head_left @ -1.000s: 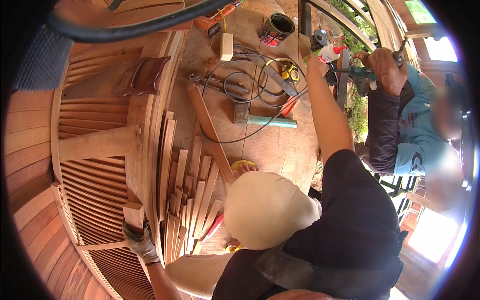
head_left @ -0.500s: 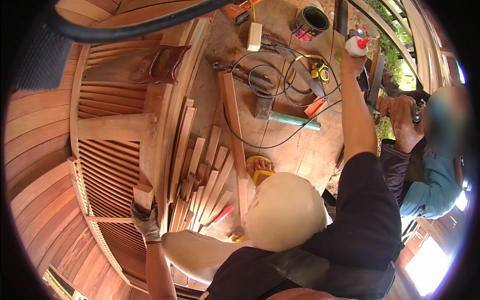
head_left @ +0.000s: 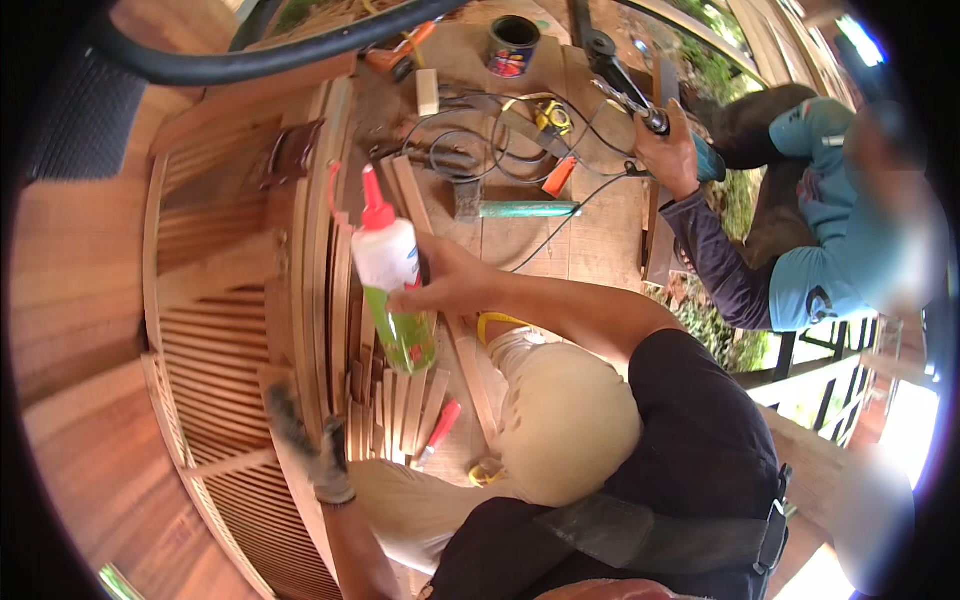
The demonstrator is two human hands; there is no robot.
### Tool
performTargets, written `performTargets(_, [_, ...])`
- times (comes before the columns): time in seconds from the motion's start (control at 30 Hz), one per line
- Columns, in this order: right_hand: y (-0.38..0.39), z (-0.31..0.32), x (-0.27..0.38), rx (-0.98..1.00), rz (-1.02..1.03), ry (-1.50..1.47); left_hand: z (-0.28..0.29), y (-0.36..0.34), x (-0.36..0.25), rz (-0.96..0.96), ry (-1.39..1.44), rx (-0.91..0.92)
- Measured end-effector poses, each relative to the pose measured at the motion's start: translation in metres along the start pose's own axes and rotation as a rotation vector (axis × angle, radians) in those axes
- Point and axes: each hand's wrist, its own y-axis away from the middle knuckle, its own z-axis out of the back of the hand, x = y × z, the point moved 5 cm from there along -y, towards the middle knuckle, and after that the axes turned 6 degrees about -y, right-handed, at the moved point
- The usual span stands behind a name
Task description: The person installs wooden slats into a curved ceiling structure. They use a power drill to secure pieces, apply glue from a bottle, and tap slats into place with a hammer. The person also uses a hand saw to trim a slat and fits it into the assembly.
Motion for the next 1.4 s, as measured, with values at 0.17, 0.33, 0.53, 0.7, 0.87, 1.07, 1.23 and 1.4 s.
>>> performTargets(0.17, [0.019, -0.069, -0.003, 0.22, -0.112, 0.28, -0.098, 0.043, -0.016, 0.59, 0.989, 0.428])
performTargets(0.33, [0.047, -0.123, 0.061, 0.307, 0.816, 1.259, -0.066, 0.04, -0.045, 0.419, 0.918, 0.51])
performTargets(0.53, [0.027, -0.112, 0.092, 0.499, 0.657, 0.974, -0.012, 0.047, -0.018, 0.331, 1.151, 0.494])
performTargets(0.7, [0.027, -0.054, 0.26, -0.374, 0.762, 0.147, 0.157, 0.056, 0.092, 0.396, -0.544, -0.5])
performTargets(0.87, [0.013, -0.056, 0.112, -0.275, 0.435, 0.185, 0.155, 0.082, 0.138, 0.167, -0.843, -0.555])
performTargets(1.07, [-0.011, -0.074, 0.047, -0.201, 0.233, -0.346, 0.153, 0.075, 0.148, 0.26, -0.936, -0.458])
performTargets(1.23, [-0.041, -0.094, 0.039, -0.107, 0.235, -0.342, 0.152, 0.074, 0.139, 0.296, -0.857, -0.435])
performTargets(1.4, [-0.063, -0.119, 0.074, -0.171, 0.401, -0.14, 0.152, 0.071, 0.138, 0.37, -0.846, -0.415])
